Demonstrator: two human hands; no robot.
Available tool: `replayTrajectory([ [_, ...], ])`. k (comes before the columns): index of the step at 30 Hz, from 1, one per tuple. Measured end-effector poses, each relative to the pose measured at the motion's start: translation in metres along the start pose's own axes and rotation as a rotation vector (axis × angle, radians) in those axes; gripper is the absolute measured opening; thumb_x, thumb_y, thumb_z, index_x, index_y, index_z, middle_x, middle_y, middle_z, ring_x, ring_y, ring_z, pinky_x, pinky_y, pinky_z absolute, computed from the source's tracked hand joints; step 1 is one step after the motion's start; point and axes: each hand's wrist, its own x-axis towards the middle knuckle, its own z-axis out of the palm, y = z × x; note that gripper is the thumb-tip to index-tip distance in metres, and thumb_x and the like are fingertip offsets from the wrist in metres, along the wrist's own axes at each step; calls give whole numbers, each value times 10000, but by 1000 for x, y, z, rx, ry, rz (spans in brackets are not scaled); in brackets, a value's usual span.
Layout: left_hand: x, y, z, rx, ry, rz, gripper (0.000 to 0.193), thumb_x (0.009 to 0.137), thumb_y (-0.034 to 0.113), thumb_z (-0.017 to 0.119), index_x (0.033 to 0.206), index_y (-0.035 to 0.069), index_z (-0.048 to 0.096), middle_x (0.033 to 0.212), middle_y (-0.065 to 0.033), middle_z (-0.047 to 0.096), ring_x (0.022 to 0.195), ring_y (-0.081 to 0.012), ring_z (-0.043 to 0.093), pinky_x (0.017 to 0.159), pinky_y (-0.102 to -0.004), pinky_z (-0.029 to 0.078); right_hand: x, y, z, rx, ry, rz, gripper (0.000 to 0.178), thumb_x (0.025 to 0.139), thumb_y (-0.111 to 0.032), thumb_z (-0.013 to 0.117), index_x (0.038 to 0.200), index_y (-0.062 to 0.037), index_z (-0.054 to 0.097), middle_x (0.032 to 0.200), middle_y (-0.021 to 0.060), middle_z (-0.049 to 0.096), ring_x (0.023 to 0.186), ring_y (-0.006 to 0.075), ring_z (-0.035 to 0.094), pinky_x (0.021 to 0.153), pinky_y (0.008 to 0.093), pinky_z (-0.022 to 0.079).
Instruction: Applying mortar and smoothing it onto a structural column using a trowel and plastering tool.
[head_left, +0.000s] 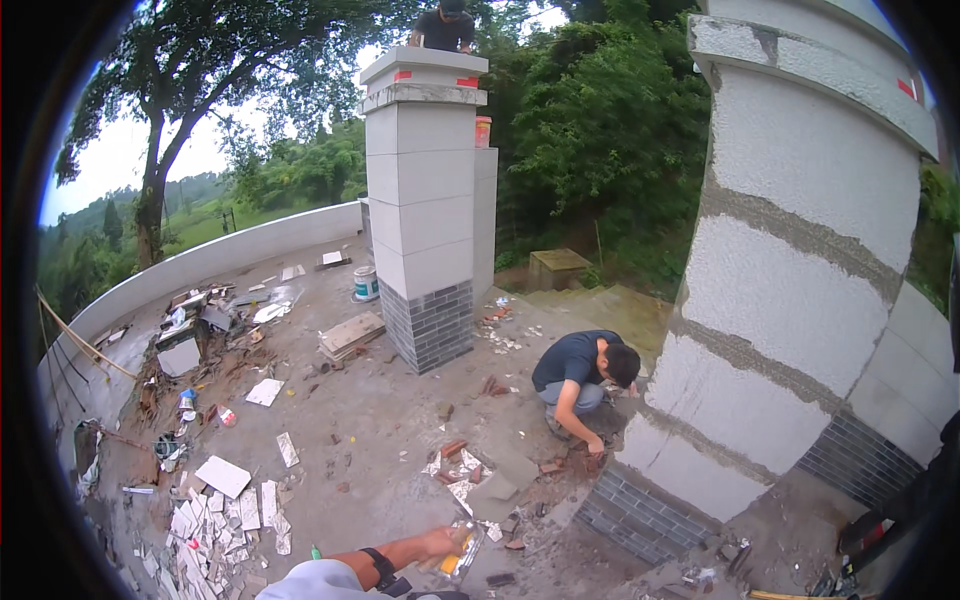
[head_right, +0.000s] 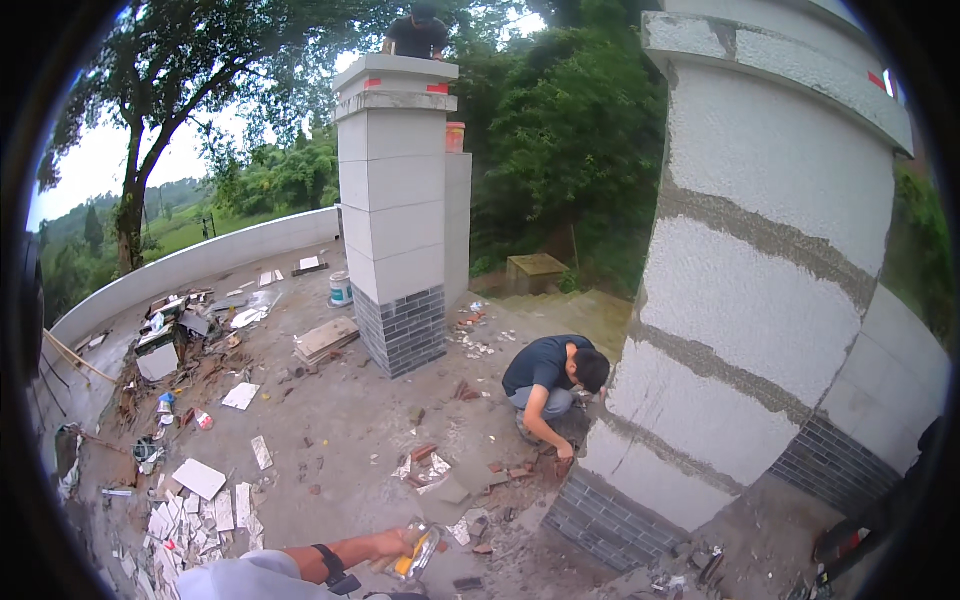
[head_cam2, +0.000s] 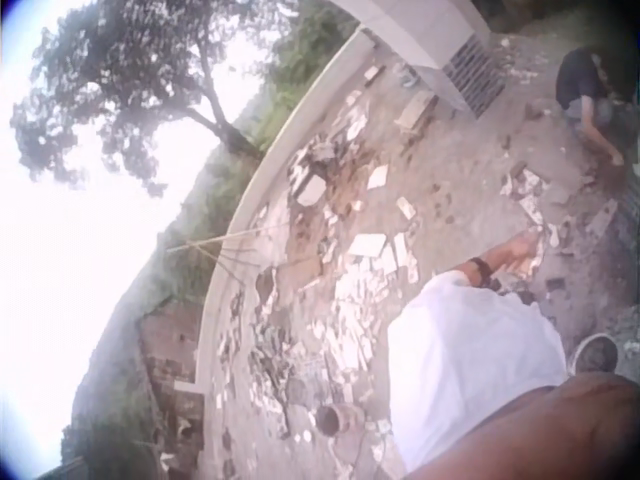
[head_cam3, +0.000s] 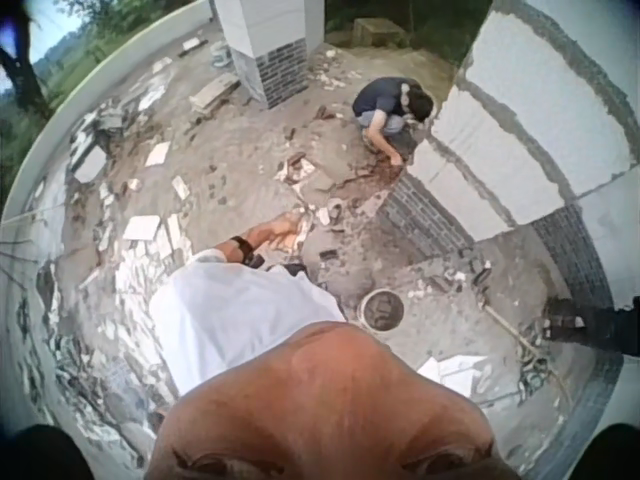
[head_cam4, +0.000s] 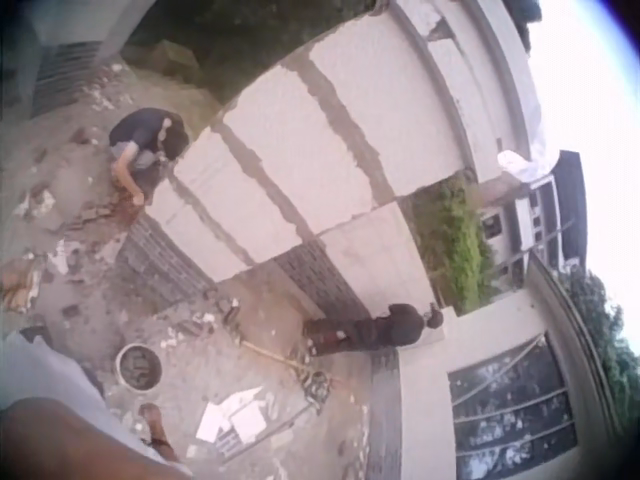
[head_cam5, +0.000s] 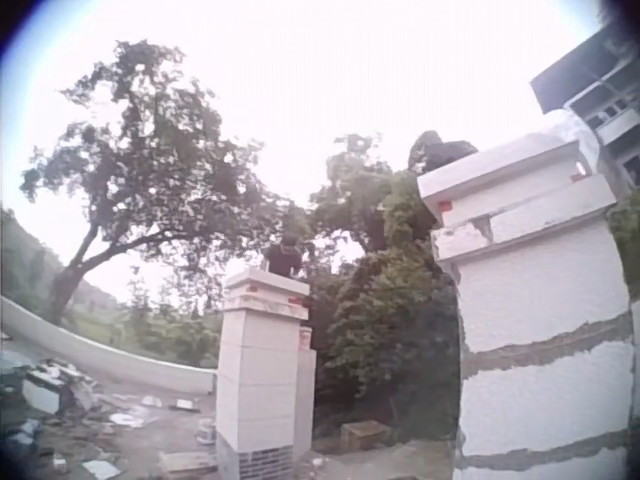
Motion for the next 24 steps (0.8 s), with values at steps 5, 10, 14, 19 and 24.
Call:
replayTrajectory([
  [5,-28,29,18,192,97,-107,338,733,165,696,1044,58,620,889,-40,642,796,-154,622,729,-325,507,-6,-2,35,201,111,57,198,860,-239,596,916,-90,712,906,144,685,883,330,626,830,457,495],
  [10,-15,3,10,156,64,-15,316,730,203,712,1001,60,637,854,-35,642,773,-146,612,717,-318,497,-29,11,31,359,347,30,194,848,-212,631,968,-82,709,951,149,681,926,333,627,871,444,485],
  [14,-10,9,15,188,65,-15,284,731,202,712,966,60,639,843,-35,640,767,-143,605,712,-315,493,-47,29,19,-15,279,-163,242,834,-246,677,1010,-81,696,999,180,670,978,323,614,916,474,459],
  [19,-5,-7,13,154,39,35,266,719,178,696,943,54,626,834,-37,636,768,-145,603,716,-314,494,-21,7,-21,626,231,326,140,883,-189,603,782,-92,608,761,78,607,731,218,564,666,400,452],
  [24,-22,18,22,225,45,-27,313,702,142,685,993,49,616,894,-43,638,801,-152,606,739,-319,498,-2,-31,-30,878,380,391,234,894,-174,601,669,-113,581,700,25,602,651,175,559,574,360,479],
])
